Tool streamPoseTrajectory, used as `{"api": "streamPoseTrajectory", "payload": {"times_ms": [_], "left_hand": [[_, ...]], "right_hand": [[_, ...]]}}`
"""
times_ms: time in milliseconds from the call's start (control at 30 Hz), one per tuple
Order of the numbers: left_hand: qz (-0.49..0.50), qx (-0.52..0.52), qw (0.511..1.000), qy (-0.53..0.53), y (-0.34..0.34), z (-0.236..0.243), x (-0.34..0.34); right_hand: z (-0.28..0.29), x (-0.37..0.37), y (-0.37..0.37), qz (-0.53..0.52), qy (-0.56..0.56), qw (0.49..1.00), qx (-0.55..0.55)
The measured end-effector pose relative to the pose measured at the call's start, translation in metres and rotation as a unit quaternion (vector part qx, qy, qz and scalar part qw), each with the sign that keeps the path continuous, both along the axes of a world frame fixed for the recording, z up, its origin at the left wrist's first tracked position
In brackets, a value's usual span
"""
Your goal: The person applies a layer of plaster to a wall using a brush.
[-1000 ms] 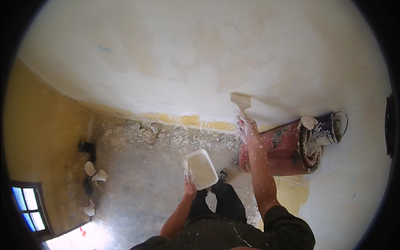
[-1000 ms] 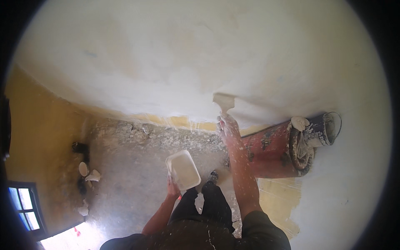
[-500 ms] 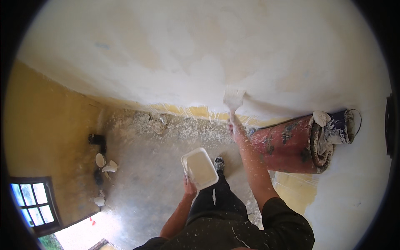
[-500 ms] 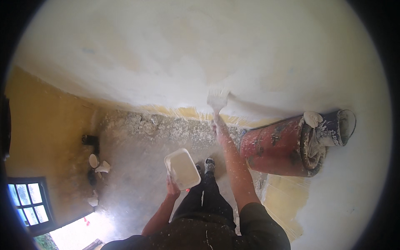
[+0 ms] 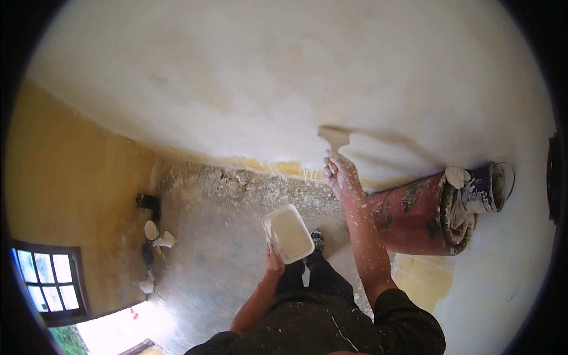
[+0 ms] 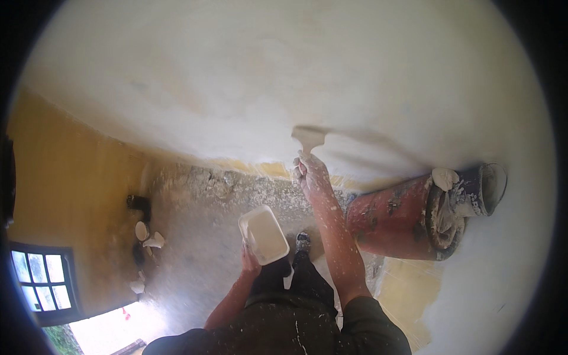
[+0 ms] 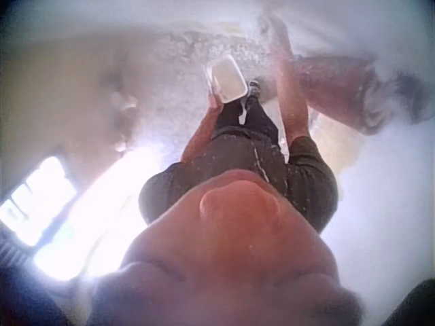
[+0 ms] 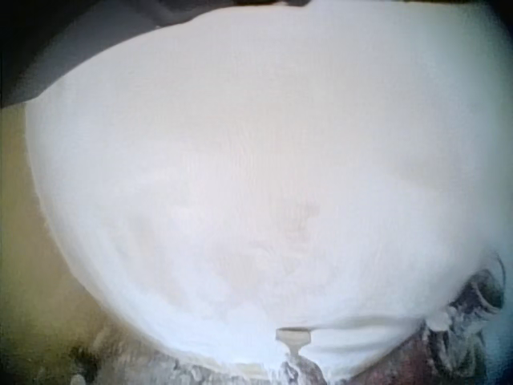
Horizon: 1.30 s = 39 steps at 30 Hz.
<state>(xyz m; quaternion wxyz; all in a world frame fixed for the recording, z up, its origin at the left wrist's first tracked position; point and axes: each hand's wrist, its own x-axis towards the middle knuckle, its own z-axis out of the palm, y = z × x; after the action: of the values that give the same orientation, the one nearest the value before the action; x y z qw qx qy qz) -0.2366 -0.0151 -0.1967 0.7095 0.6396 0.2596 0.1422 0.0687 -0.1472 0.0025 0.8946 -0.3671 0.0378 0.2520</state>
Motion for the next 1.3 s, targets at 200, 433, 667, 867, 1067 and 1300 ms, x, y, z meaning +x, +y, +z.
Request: {"api": "streamPoseTrajectory", "payload": {"times_ms": [200, 433, 667, 867, 1067, 1300], "left_hand": [[0.086, -0.227, 0.969, -0.035, 0.018, -0.007, 0.006], [0.006, -0.015, 1.0, 0.026, 0.075, -0.038, -0.022], [-0.002, 0.389, 0.92, -0.039, 0.147, -0.03, -0.044], [-0.004, -0.045, 0.998, 0.038, 0.2, -0.008, -0.047], [0.047, 0.012, 0.999, -0.014, 0.229, 0.004, -0.033], [-0.167, 0.398, 0.896, 0.101, 0.242, -0.005, -0.036]], "right_hand": [[0.048, -0.036, 0.014, -0.037, -0.107, 0.993, -0.036], [-0.122, -0.015, 0.068, -0.013, 0.034, 0.998, -0.048], [-0.245, -0.04, 0.098, -0.014, 0.232, 0.958, -0.17], [-0.155, -0.01, 0.136, -0.02, 0.138, 0.957, -0.254], [-0.025, -0.047, 0.153, -0.073, -0.061, 0.966, -0.241], [-0.04, -0.053, 0.172, -0.185, -0.102, 0.968, -0.137]]}}
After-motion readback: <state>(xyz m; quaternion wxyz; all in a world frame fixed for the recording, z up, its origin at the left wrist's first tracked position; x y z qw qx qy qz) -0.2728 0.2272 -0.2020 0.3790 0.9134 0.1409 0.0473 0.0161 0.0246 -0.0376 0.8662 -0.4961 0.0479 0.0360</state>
